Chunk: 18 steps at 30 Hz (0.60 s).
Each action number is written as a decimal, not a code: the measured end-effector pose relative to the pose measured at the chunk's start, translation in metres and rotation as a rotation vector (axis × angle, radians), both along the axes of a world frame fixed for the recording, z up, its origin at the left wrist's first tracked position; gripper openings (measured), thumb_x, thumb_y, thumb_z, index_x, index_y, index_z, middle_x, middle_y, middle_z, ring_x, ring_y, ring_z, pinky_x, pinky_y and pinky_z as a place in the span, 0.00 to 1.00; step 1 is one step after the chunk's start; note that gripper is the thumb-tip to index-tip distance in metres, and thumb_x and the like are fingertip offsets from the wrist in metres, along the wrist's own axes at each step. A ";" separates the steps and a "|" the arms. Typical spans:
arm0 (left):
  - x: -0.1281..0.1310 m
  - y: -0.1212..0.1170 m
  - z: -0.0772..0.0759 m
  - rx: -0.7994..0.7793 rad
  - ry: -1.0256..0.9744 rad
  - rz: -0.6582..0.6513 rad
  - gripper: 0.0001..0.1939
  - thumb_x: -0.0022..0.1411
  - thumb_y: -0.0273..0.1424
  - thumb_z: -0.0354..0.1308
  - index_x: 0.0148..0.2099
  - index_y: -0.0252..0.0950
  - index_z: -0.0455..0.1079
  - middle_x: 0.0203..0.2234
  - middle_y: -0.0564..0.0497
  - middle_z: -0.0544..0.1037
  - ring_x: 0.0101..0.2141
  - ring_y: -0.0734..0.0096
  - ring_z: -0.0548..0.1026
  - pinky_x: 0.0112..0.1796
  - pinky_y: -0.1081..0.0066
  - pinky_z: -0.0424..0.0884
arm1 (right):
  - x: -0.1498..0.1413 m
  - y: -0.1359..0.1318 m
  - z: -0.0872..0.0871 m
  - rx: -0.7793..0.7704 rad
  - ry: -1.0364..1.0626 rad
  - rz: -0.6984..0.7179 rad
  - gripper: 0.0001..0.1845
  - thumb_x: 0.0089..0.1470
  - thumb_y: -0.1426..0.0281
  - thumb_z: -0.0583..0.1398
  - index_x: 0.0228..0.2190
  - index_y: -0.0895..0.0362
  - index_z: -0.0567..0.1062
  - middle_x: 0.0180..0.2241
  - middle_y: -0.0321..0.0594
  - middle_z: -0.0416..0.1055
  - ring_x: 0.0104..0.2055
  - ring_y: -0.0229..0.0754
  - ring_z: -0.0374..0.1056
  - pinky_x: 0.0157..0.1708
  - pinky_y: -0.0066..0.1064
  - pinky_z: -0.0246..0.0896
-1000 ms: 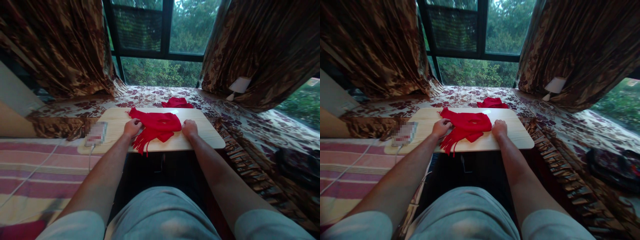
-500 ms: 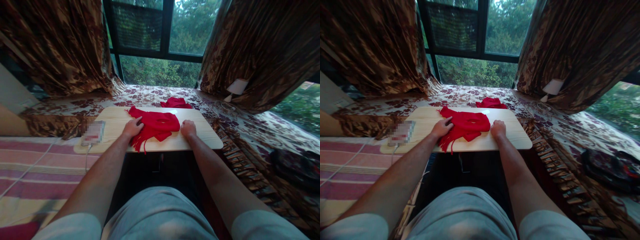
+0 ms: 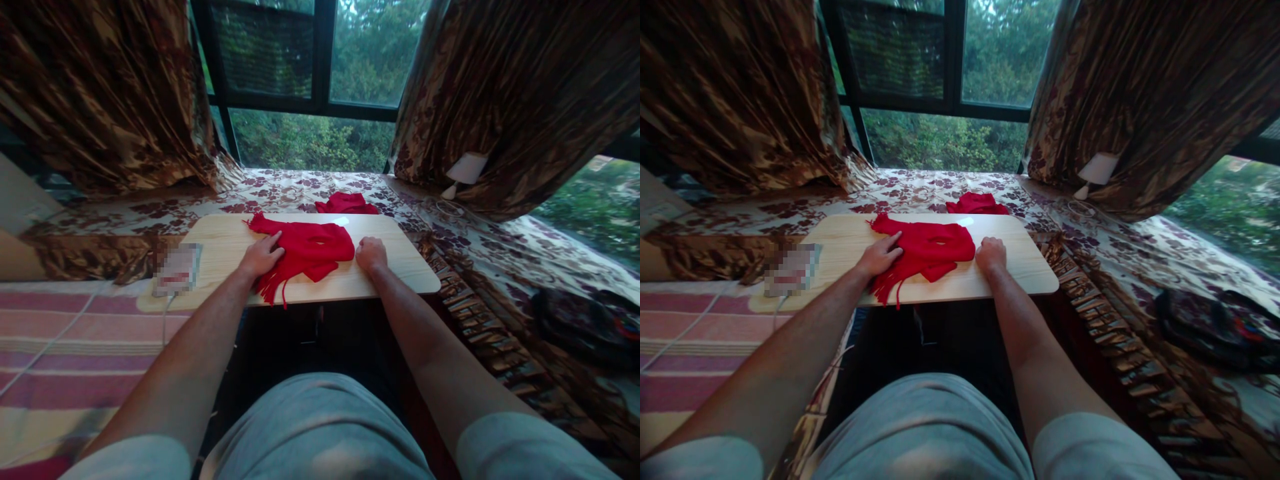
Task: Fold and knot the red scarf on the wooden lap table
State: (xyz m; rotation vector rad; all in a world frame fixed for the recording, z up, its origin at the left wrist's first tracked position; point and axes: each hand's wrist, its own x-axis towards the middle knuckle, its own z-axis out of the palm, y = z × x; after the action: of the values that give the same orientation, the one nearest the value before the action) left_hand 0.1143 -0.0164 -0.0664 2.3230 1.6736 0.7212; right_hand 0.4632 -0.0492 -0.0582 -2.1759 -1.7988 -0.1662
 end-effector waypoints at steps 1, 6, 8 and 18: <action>0.000 0.000 0.000 0.004 -0.004 -0.002 0.33 0.67 0.42 0.52 0.72 0.40 0.59 0.65 0.46 0.67 0.65 0.58 0.63 0.65 0.62 0.55 | 0.000 0.000 0.000 -0.003 0.003 -0.001 0.16 0.63 0.72 0.51 0.43 0.59 0.78 0.47 0.51 0.74 0.51 0.52 0.64 0.51 0.38 0.57; 0.001 -0.003 0.001 -0.001 0.008 0.002 0.35 0.66 0.43 0.52 0.71 0.35 0.60 0.64 0.42 0.69 0.63 0.55 0.67 0.63 0.62 0.58 | 0.000 0.000 0.000 -0.020 0.008 0.002 0.16 0.62 0.72 0.51 0.44 0.60 0.77 0.48 0.52 0.74 0.51 0.52 0.64 0.52 0.39 0.57; 0.001 -0.004 0.002 -0.008 0.031 0.005 0.35 0.66 0.44 0.52 0.71 0.34 0.60 0.63 0.41 0.70 0.62 0.54 0.68 0.63 0.62 0.59 | 0.000 0.000 0.000 -0.012 0.008 0.001 0.16 0.62 0.72 0.52 0.44 0.60 0.77 0.48 0.52 0.74 0.51 0.52 0.64 0.51 0.39 0.57; 0.002 -0.006 0.005 -0.016 0.046 0.016 0.35 0.65 0.44 0.54 0.71 0.38 0.61 0.63 0.43 0.70 0.61 0.55 0.69 0.61 0.63 0.60 | 0.000 -0.001 0.000 0.001 0.015 0.007 0.16 0.62 0.72 0.52 0.43 0.59 0.77 0.47 0.52 0.74 0.51 0.52 0.64 0.51 0.38 0.57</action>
State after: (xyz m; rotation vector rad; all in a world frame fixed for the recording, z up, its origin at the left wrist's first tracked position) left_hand 0.1163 -0.0220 -0.0617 2.3349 1.7129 0.6602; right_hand 0.4633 -0.0503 -0.0584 -2.1640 -1.7977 -0.1493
